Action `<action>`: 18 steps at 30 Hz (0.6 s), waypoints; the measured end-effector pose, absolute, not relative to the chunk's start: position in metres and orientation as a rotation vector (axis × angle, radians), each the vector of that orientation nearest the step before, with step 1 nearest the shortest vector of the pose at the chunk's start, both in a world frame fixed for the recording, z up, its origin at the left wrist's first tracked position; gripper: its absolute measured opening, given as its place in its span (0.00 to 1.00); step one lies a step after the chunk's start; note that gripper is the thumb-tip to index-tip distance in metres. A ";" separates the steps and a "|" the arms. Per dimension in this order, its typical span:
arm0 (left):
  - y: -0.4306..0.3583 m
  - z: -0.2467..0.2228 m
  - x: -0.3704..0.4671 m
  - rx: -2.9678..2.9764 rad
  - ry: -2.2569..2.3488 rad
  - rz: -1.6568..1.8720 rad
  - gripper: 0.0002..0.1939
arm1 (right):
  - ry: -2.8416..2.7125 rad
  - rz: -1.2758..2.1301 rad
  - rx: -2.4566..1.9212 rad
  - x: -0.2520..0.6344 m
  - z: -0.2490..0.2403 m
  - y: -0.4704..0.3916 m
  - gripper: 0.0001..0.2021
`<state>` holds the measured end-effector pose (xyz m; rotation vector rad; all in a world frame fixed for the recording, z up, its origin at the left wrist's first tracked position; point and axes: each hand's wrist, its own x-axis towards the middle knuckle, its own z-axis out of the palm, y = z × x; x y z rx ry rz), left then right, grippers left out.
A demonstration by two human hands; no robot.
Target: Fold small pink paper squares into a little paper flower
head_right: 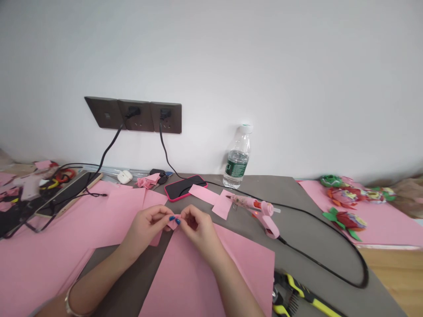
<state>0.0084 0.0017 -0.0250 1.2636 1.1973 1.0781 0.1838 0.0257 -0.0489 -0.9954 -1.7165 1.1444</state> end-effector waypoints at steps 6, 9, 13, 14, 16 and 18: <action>0.003 -0.021 0.011 1.153 1.150 1.062 0.13 | -1.679 1.073 -1.008 0.184 -0.053 0.027 0.14; 0.005 -0.023 0.011 1.114 1.140 1.057 0.14 | -1.663 1.024 -0.972 0.183 -0.049 0.026 0.11; 0.006 -0.025 0.012 1.064 1.093 1.061 0.18 | -1.681 0.903 -0.865 0.182 -0.044 0.026 0.05; 0.006 -0.025 0.012 1.061 1.087 1.068 0.18 | -1.703 0.886 -0.850 0.182 -0.043 0.026 0.04; 0.005 -0.025 0.012 1.075 1.082 1.081 0.17 | -1.741 0.865 -0.841 0.182 -0.042 0.026 0.04; 0.005 -0.025 0.011 1.111 1.094 1.083 0.15 | -1.750 0.844 -0.834 0.182 -0.042 0.027 0.04</action>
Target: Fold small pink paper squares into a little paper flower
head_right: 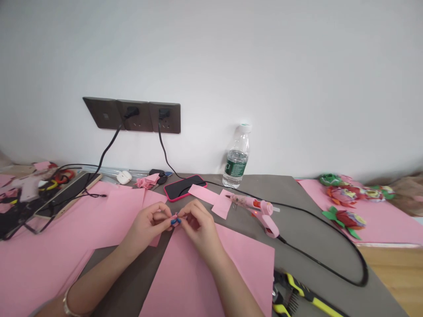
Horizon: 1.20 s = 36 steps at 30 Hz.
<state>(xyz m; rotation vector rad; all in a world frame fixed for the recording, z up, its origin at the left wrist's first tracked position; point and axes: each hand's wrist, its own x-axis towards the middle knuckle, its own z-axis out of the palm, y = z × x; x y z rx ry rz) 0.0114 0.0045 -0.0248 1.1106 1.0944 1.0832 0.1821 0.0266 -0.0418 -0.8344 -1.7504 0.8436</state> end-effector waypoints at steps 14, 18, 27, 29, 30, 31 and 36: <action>0.004 -0.027 0.005 1.292 1.161 0.853 0.03 | -1.777 1.054 -0.850 0.186 -0.037 0.024 0.06; 0.002 -0.019 0.007 1.311 1.152 0.793 0.04 | -1.735 1.141 -0.851 0.186 -0.037 0.024 0.05; -0.001 -0.014 0.012 1.240 1.036 0.887 0.05 | -1.556 1.526 -0.656 0.189 -0.034 0.022 0.05; -0.001 -0.012 0.012 1.216 1.025 0.905 0.05 | -1.548 1.508 -0.656 0.190 -0.035 0.022 0.06; -0.001 -0.012 0.013 1.205 1.021 0.914 0.05 | -1.544 1.499 -0.655 0.190 -0.036 0.022 0.06; -0.001 -0.011 0.013 1.195 1.018 0.922 0.05 | -1.536 1.489 -0.652 0.190 -0.036 0.022 0.06; 0.002 -0.016 0.010 1.160 1.037 0.917 0.10 | -1.530 1.408 -0.677 0.190 -0.039 0.023 0.07</action>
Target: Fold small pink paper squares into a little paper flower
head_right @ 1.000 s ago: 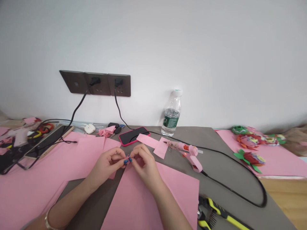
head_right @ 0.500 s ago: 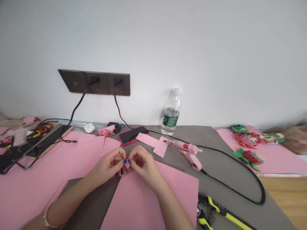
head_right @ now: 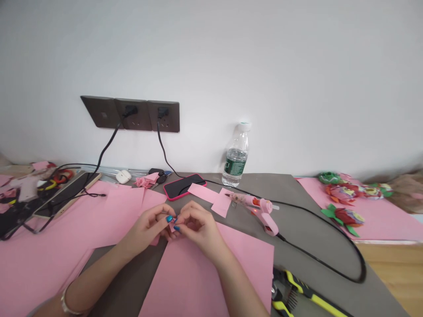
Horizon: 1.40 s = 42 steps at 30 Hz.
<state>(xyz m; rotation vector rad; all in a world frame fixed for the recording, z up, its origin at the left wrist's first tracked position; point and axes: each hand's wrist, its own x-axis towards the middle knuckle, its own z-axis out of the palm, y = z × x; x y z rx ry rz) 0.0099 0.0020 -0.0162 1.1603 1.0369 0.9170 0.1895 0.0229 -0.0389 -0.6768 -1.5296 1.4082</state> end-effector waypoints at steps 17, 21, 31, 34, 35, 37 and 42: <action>0.008 -0.026 0.007 1.074 1.018 1.056 0.17 | -1.635 1.101 -0.856 0.187 -0.044 0.026 0.05; 0.006 -0.023 0.009 1.068 1.045 1.063 0.17 | -1.621 1.120 -0.902 0.185 -0.048 0.027 0.09; 0.008 -0.026 0.006 1.117 1.047 1.018 0.17 | -1.332 1.392 -0.883 0.185 -0.049 0.030 0.16; 0.008 -0.026 0.007 1.123 1.058 1.031 0.16 | -1.325 1.446 -0.909 0.186 -0.047 0.030 0.17; 0.008 -0.025 0.007 1.131 1.061 1.035 0.16 | -1.329 1.458 -0.923 0.186 -0.047 0.030 0.17; 0.008 -0.025 0.008 1.156 1.058 1.036 0.15 | -1.322 1.486 -0.945 0.186 -0.048 0.031 0.18; 0.009 -0.026 0.006 1.186 1.002 0.990 0.13 | -1.297 1.519 -0.947 0.186 -0.051 0.029 0.19</action>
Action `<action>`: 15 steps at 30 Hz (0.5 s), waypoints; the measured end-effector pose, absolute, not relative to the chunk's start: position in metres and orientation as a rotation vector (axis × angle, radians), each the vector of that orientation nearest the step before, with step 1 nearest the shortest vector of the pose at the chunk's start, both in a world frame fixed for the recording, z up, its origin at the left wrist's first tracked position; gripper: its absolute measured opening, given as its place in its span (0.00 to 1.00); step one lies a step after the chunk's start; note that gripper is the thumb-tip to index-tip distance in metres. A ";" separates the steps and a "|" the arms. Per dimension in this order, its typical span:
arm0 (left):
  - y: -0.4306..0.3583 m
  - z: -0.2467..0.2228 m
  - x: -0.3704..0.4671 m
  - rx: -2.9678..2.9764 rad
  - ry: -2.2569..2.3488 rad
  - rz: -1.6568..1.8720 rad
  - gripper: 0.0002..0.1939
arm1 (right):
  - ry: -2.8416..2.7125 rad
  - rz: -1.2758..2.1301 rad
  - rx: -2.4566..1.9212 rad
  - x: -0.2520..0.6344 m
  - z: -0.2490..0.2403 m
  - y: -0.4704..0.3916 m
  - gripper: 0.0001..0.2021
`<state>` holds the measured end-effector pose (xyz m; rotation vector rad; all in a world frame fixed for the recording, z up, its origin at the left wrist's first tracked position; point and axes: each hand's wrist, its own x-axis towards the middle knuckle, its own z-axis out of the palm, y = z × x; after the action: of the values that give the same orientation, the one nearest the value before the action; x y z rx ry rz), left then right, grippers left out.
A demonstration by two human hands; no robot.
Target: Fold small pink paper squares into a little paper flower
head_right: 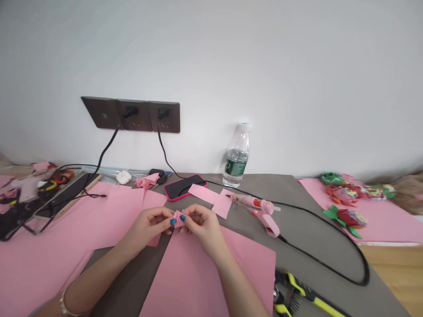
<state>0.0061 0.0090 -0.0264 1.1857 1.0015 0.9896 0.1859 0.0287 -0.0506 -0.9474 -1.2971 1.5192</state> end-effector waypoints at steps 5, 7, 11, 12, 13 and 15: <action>0.010 -0.026 0.004 1.205 0.971 0.950 0.13 | -1.292 1.540 -0.921 0.185 -0.048 0.025 0.17; 0.010 -0.025 0.004 1.216 0.969 0.945 0.13 | -1.296 1.533 -0.924 0.185 -0.047 0.024 0.17; 0.009 -0.026 0.004 1.240 0.973 0.941 0.14 | -1.313 1.523 -0.920 0.183 -0.047 0.024 0.18; 0.009 -0.026 0.005 1.245 0.976 0.936 0.15 | -1.317 1.520 -0.922 0.183 -0.047 0.023 0.18; 0.009 -0.027 0.005 1.251 0.983 0.930 0.16 | -1.320 1.517 -0.924 0.182 -0.048 0.023 0.18; 0.008 -0.027 0.006 1.267 1.004 0.914 0.17 | -1.324 1.515 -0.928 0.182 -0.048 0.024 0.18</action>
<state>0.0056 0.0078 -0.0274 1.2675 1.0044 0.9140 0.1816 0.0236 -0.0481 -0.9277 -1.3237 1.5146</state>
